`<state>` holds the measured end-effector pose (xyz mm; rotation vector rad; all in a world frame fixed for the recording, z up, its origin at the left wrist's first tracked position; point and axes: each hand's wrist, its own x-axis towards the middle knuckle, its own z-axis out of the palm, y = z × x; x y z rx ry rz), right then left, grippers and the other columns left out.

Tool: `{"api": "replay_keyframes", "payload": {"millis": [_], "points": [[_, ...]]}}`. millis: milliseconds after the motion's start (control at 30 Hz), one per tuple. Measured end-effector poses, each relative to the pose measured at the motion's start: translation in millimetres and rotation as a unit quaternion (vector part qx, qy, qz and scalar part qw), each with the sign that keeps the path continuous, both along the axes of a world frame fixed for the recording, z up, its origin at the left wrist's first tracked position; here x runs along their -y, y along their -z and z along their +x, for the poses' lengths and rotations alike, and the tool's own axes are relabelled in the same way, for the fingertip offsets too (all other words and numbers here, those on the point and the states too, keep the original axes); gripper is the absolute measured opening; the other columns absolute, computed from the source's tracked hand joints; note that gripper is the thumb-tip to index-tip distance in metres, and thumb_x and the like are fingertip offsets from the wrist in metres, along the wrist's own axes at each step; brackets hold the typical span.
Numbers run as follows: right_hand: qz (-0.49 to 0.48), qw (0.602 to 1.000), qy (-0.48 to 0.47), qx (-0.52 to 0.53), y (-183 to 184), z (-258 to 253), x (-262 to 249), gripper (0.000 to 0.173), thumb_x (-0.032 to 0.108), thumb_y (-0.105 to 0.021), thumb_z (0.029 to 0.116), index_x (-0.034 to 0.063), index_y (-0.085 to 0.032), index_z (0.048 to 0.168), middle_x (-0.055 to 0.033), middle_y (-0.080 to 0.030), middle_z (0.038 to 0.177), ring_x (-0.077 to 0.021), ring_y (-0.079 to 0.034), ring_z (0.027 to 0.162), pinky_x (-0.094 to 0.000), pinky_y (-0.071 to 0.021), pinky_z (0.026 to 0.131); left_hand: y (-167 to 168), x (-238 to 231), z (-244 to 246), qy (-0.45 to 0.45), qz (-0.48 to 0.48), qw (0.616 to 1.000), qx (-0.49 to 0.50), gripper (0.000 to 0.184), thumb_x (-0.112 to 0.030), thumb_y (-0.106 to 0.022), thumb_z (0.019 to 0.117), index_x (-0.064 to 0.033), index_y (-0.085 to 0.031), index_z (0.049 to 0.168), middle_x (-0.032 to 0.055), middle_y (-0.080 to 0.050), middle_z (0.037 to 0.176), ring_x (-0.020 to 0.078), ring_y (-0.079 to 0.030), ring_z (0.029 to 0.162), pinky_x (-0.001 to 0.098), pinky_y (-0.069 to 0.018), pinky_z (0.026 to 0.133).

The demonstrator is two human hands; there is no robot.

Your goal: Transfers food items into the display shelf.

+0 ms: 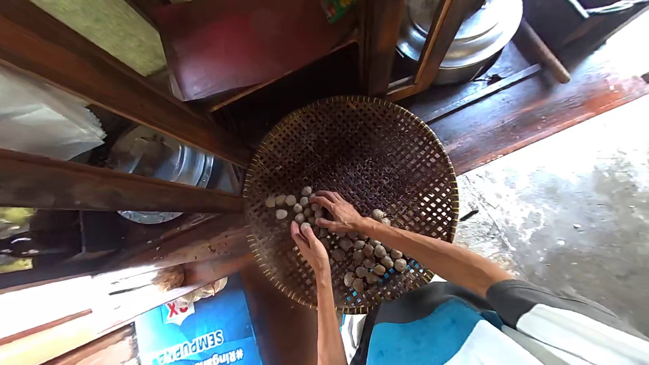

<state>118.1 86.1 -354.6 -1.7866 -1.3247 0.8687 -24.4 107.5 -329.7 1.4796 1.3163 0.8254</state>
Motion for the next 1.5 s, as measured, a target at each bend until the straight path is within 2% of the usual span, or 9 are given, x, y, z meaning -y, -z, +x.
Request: {"api": "replay_keyframes", "payload": {"millis": [300,433,533,733,867,1000,1233,1367,1500], "points": [[-0.052,0.971,0.133,-0.189,-22.3,-17.5,2.6,0.065,0.046,-0.062,0.0959,0.0181,-0.05,0.153,-0.0159,-0.045,0.157,-0.0332,-0.056,0.132,-0.0574,-0.0488,0.102,-8.1,-6.7,3.7,-0.033,-0.11,0.991,0.071,0.052,-0.027,-0.029,0.1124,-0.0002,-0.035,0.157,0.0185,-0.038,0.161,0.0222,-0.043,0.145,0.0391,-0.0361,0.118],[-0.084,0.958,0.16,-0.221,-24.8,-14.5,-5.1,0.066,0.051,-0.064,0.0954,0.0128,-0.054,0.149,-0.0197,-0.051,0.149,-0.0357,-0.059,0.126,-0.0587,-0.0484,0.102,-15.7,-8.5,12.6,-0.041,-0.169,0.981,0.09,0.044,-0.031,-0.031,0.1134,-0.0032,-0.054,0.138,0.009,-0.065,0.119,0.0122,-0.065,0.102,0.0335,-0.0552,0.089],[-0.092,0.944,0.168,-0.267,-30.3,-13.5,-8.3,0.06,0.047,-0.062,0.0982,0.0112,-0.057,0.146,-0.0197,-0.055,0.146,-0.0352,-0.057,0.129,-0.0578,-0.045,0.107,-22.8,-7.7,21.2,-0.026,-0.174,0.981,0.078,0.043,-0.03,-0.031,0.1134,-0.0032,-0.059,0.131,0.0064,-0.067,0.106,0.0097,-0.066,0.091,0.031,-0.0568,0.081],[-0.035,0.891,0.193,-0.411,-30.3,-6.7,-14.3,0.042,0.033,-0.053,0.1064,0.0088,-0.064,0.138,-0.0155,-0.064,0.137,-0.0264,-0.059,0.129,-0.052,-0.0442,0.109,-28.1,-2.0,39.7,0.019,-0.123,0.99,0.06,0.045,-0.027,-0.032,0.1133,-0.0005,-0.049,0.146,0.0135,-0.059,0.139,0.0134,-0.06,0.121,0.0333,-0.0491,0.104],[0.006,0.796,0.254,-0.55,-35.5,0.8,-12.4,0.036,0.025,-0.05,0.1081,0.0005,-0.066,0.13,-0.013,-0.067,0.13,-0.017,-0.062,0.119,-0.0386,-0.0487,0.103,-28.0,5.0,49.1,0.139,-0.013,0.99,0.0,0.051,-0.022,-0.034,0.111,0.0051,-0.039,0.154,0.0225,-0.036,0.162,0.0254,-0.036,0.151,0.0381,-0.0277,0.124],[-0.017,0.65,0.254,-0.716,-40.2,15.4,-6.7,0.024,0.028,-0.046,0.1072,0.0111,-0.063,0.104,-0.0016,-0.065,0.077,-0.0105,-0.063,0.065,-0.0273,-0.0537,0.058,-40.4,13.0,48.3,0.229,0.109,0.966,-0.046,0.052,-0.023,-0.039,0.1101,0.0099,-0.043,0.15,0.0282,-0.04,0.158,0.0312,-0.038,0.15,0.0385,-0.0303,0.124],[-0.015,0.501,0.244,-0.83,-56.0,35.1,9.3,0.034,0.035,-0.038,0.1067,0.0095,-0.059,0.1,-0.005,-0.059,0.066,-0.0123,-0.055,0.046,-0.0224,-0.0452,0.039,-54.4,16.3,11.2,0.181,0.167,0.961,-0.123,0.055,-0.027,-0.045,0.1084,0.0103,-0.044,0.149,0.0306,-0.047,0.152,0.0364,-0.047,0.143,0.0435,-0.0371,0.12],[-0.021,0.501,0.274,-0.821,-89.0,46.3,8.4,0.029,0.033,-0.042,0.1059,0.0101,-0.058,0.099,-0.004,-0.058,0.067,-0.0114,-0.055,0.048,-0.0219,-0.0481,0.043,-49.4,31.0,-12.2,0.213,0.125,0.938,-0.242,0.077,-0.032,-0.066,0.0983,0.0099,-0.034,0.154,0.0337,-0.038,0.156,0.0478,-0.041,0.145,0.0569,-0.0364,0.118],[0.043,0.529,0.233,-0.815,-184.3,64.0,-3.0,0.025,0.027,-0.044,0.1061,0.0079,-0.059,0.108,-0.0069,-0.062,0.076,-0.0134,-0.062,0.056,-0.0232,-0.055,0.051,-32.8,43.4,-16.3,0.224,0.131,0.933,-0.248,0.093,-0.038,-0.076,0.0884,0.0144,-0.034,0.152,0.0379,-0.035,0.156,0.0545,-0.038,0.144,0.0616,-0.0352,0.118]]}}
